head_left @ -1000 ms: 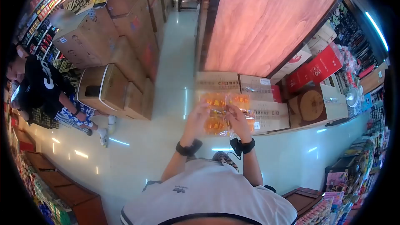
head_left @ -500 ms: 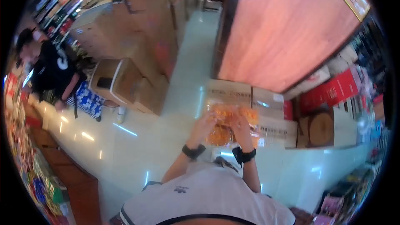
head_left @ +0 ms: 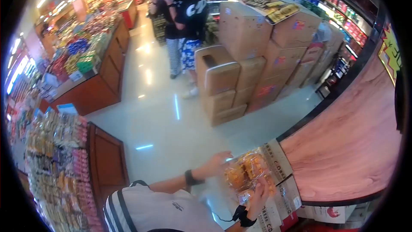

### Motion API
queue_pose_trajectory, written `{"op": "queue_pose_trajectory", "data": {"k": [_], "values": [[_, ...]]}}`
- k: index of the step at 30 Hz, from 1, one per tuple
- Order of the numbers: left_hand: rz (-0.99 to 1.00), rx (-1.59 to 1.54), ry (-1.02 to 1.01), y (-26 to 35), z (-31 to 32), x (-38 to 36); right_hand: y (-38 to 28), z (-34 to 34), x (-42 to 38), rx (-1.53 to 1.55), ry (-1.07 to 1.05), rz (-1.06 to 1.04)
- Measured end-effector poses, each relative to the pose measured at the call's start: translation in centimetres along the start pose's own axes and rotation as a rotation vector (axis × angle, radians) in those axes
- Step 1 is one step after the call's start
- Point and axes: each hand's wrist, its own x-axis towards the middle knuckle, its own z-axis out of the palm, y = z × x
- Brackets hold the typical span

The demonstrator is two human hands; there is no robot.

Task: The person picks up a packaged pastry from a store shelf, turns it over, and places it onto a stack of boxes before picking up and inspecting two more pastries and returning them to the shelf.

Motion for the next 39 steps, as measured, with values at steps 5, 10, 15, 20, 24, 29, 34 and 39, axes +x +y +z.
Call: {"op": "queue_pose_trajectory", "data": {"k": [5,10,15,20,24,29,34,39], "values": [[-0.224,0.027,0.225,0.4,-2.7,-7.2,-0.7,1.2,0.1,0.127,-0.14,-0.01],[-0.28,-0.002,0.453,2.9,-5.6,-12.2,-0.9,4.3,-0.2,0.099,-0.308,-0.086],[-0.296,-0.011,0.648,4.3,-8.5,-18.5,-3.1,8.1,-2.4,0.161,-0.493,-0.147],[-0.379,0.069,0.688,4.0,-11.2,-26.7,-2.5,11.8,-7.6,0.225,-0.55,-0.111],[-0.385,0.012,0.803,4.0,-11.9,-33.5,-2.1,14.0,-13.6,0.013,-0.672,-0.158],[-0.501,-0.033,0.97,3.9,-10.1,-43.3,-2.3,16.2,-21.5,-0.071,-0.943,-0.185],[-0.563,-0.019,1.184,6.6,-9.4,-52.7,-3.1,21.2,-28.2,-0.112,-1.198,-0.235],[-0.633,0.07,1.436,7.6,-8.3,-59.5,-5.5,25.7,-34.6,-0.13,-1.526,-0.304]]}}
